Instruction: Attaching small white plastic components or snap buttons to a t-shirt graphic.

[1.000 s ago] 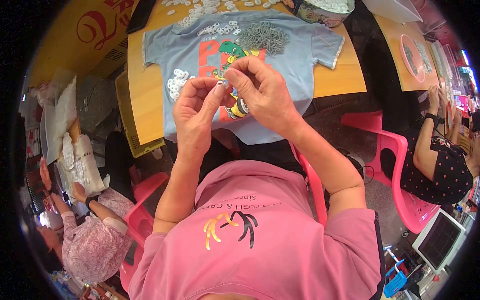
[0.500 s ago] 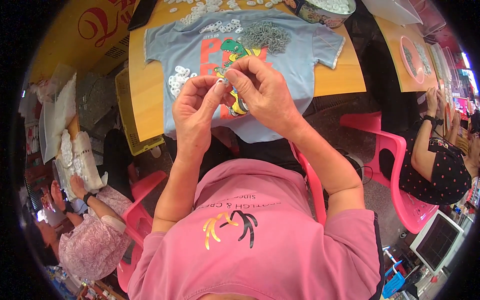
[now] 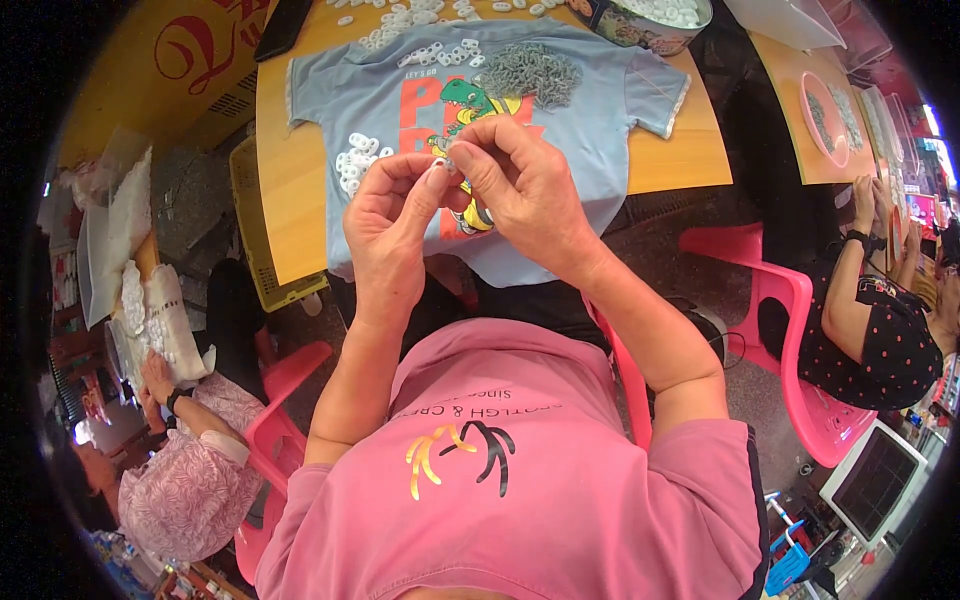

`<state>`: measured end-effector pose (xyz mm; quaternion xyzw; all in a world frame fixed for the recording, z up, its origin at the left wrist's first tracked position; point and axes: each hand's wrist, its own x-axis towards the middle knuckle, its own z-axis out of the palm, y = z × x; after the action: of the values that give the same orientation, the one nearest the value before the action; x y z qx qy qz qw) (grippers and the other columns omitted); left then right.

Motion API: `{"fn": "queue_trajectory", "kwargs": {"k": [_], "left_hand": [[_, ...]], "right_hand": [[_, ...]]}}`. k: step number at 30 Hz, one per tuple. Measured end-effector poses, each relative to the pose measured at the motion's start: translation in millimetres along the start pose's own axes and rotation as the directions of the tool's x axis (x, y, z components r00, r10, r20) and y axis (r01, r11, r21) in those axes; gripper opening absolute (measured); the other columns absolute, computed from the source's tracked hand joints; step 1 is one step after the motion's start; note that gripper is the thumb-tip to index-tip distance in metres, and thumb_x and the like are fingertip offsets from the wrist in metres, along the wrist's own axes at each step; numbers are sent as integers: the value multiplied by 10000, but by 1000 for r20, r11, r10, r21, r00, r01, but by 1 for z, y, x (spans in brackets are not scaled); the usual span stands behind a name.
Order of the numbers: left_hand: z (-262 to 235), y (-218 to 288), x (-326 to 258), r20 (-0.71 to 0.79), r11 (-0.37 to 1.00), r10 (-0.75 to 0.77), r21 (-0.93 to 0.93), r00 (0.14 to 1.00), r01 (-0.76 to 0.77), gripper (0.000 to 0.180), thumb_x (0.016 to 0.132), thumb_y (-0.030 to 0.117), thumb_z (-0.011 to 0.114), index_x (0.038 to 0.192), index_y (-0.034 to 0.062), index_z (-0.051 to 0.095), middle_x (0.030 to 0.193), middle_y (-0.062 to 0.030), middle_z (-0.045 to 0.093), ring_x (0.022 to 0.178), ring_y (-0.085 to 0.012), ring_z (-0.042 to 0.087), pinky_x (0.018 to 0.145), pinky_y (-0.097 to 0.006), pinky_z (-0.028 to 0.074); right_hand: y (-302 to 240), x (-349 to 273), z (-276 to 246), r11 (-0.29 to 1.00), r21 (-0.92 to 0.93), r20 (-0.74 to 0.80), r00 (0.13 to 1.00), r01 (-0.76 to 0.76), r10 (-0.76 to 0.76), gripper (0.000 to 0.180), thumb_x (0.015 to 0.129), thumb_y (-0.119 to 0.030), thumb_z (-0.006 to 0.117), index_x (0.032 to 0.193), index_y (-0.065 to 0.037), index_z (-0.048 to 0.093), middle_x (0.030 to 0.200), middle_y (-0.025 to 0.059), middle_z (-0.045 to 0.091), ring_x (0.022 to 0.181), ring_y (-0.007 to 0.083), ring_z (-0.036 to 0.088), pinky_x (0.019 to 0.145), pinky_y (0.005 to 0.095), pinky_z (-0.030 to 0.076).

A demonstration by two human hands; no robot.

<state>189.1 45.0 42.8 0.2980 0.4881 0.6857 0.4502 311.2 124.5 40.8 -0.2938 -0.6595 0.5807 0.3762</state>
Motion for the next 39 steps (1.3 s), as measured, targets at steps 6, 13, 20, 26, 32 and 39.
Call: {"fn": "queue_trajectory", "kwargs": {"k": [6,13,20,26,32,39], "left_hand": [[0,-7,0,-13,999,38,-38,999,-39,131,924,45,630,1007,-48,590,863,-76,665,766,-115,661,692,-231,543],[-5,-17,6,-51,1000,15,18,999,-14,129,924,55,630,1011,-36,602,863,-60,669,767,-101,654,674,-214,527],[-10,-11,7,-13,998,-54,-16,998,54,138,928,77,634,1009,-29,599,863,-53,664,771,-95,651,680,-212,520],[-11,-11,6,16,999,-44,-28,999,45,152,926,93,642,1013,-24,599,873,-61,664,756,-102,650,683,-220,520],[-10,-8,7,46,991,-97,-89,994,101,163,925,100,643,1015,-28,598,868,-75,664,747,-114,648,687,-232,522],[-8,-7,8,56,990,-100,-99,993,105,162,925,95,641,1016,-32,597,868,-79,665,744,-118,646,689,-239,524]], "right_hand": [[3,-2,7,994,105,-19,999,-25,27,165,976,-125,576,1059,18,584,852,10,618,738,51,570,640,193,483],[14,1,6,978,176,-12,993,-114,118,168,980,-133,572,1053,18,584,871,15,619,761,60,582,683,201,491],[12,2,-3,998,59,49,998,-32,29,156,971,-95,572,1050,38,586,891,45,630,758,91,621,677,226,533],[4,8,-14,973,-184,113,986,139,-120,138,962,-83,580,1000,48,603,877,65,634,732,100,627,653,233,531],[-1,9,-13,959,-261,103,991,112,-87,152,968,-112,576,984,39,590,786,37,611,694,81,599,612,227,489],[-4,9,-12,988,-151,91,995,40,-26,175,983,-141,554,1002,31,578,779,27,605,682,73,581,612,226,484]]}}
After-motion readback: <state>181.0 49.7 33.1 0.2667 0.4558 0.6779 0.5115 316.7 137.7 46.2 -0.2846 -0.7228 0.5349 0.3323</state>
